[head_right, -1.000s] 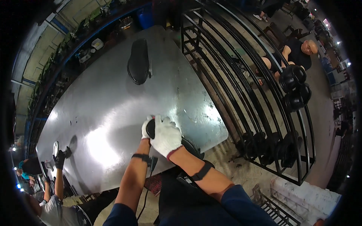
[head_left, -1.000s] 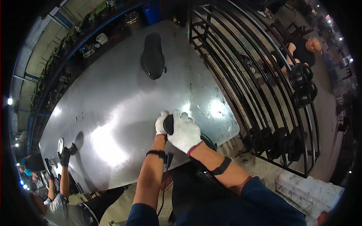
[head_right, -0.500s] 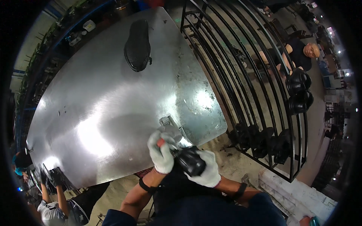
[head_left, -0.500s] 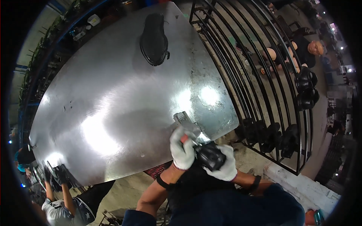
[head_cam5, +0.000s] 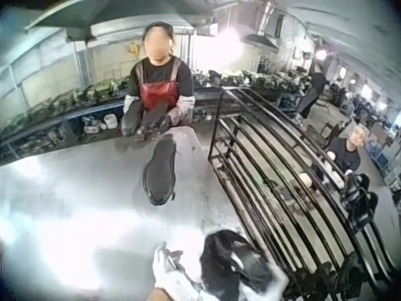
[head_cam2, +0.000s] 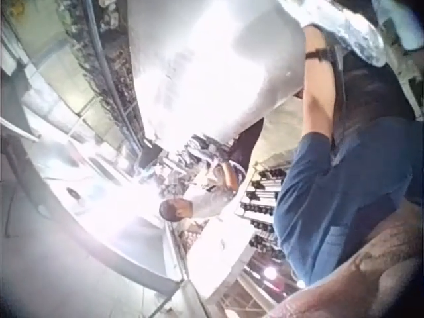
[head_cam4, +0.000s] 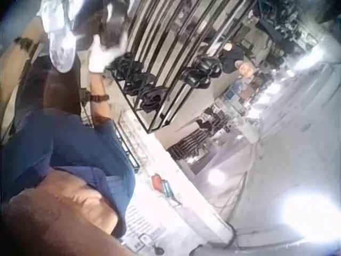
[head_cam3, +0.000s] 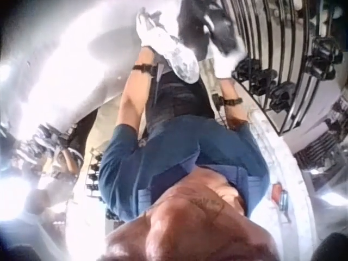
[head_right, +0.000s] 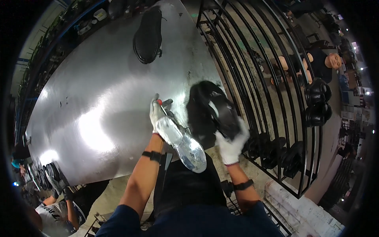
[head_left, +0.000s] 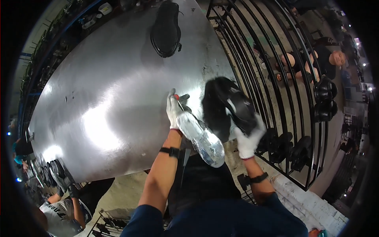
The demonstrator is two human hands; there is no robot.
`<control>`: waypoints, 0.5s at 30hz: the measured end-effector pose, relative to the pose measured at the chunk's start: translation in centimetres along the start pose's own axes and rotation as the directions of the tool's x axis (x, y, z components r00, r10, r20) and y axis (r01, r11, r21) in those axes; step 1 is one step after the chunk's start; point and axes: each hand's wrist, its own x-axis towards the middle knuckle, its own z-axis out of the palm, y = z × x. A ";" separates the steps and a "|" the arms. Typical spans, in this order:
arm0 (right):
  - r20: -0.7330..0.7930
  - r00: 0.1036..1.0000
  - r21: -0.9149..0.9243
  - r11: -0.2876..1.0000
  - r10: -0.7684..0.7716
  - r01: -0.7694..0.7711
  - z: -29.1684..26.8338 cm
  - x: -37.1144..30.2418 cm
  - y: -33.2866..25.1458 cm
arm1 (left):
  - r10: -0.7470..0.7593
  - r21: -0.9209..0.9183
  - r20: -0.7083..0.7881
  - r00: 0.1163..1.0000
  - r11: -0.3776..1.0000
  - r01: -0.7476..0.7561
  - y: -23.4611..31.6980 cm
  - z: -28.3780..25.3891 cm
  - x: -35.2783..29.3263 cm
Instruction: The recorder applies glue from a bottle to shoe soles on a metal table and then places them onto a drying rack.
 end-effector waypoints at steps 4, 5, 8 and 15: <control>0.191 0.976 0.049 0.992 0.107 -0.118 0.0 -7.0 -1.1 | 0.016 0.268 0.089 0.996 0.963 -0.040 -2.1 -2.1 2.0; 0.332 0.932 0.060 0.983 0.145 -0.174 -0.4 -8.2 -2.0 | 0.015 0.424 0.162 0.987 0.902 -0.084 -1.7 -2.1 1.3; 0.469 0.855 -0.080 0.975 0.221 -0.208 0.3 -9.0 -4.8 | 0.273 0.517 0.141 0.952 0.799 -0.306 0.6 -2.4 -5.7; 0.678 0.726 0.106 0.992 -0.119 0.064 12.6 1.5 -8.2 | 0.002 -0.469 0.163 0.987 0.880 0.076 3.6 -3.5 -8.2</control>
